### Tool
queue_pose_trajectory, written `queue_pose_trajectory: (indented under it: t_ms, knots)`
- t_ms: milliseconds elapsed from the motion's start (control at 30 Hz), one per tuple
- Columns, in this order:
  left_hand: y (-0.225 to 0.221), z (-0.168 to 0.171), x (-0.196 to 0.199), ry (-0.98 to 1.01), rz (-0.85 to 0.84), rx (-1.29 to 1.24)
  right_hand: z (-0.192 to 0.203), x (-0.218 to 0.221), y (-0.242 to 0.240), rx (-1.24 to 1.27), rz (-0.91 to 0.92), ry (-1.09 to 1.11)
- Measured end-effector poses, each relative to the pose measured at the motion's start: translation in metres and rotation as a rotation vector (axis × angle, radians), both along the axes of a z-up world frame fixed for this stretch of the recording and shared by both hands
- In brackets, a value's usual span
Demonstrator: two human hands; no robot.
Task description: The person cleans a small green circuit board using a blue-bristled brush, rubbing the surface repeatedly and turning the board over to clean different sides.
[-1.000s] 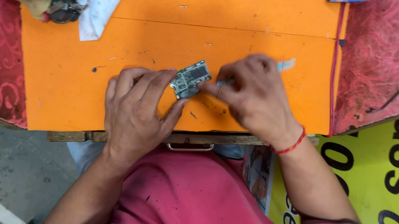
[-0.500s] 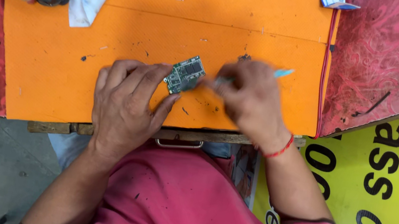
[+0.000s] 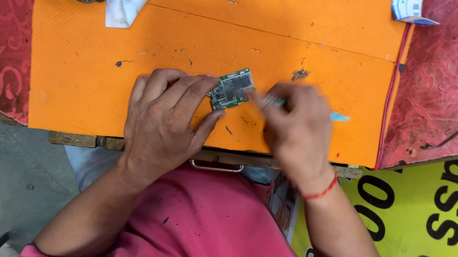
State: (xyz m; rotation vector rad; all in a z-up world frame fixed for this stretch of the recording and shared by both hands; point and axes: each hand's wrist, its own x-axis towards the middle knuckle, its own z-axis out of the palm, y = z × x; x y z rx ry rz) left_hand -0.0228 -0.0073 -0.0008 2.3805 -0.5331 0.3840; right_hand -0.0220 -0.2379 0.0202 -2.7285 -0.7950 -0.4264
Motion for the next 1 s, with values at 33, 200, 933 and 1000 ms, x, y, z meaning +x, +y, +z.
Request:
queue_pose_trajectory:
  t_ms: [33, 200, 933, 1000]
  knots:
    - [-0.001, -0.001, 0.000, -0.003, -0.003, 0.001, 0.000, 0.002, -0.001, 0.010, -0.050, 0.005]
    - [0.002, -0.003, -0.001, 0.012, -0.002, 0.027, 0.000, -0.009, 0.007, 0.001, 0.052, 0.071]
    - [0.004, -0.005, -0.003, -0.021, 0.028, 0.024, 0.000, -0.005, 0.007, 0.006, 0.023, 0.042]
    - [0.002, -0.007, -0.004, -0.005, 0.025, 0.019, -0.001, -0.011, 0.008, 0.014, 0.042, 0.063]
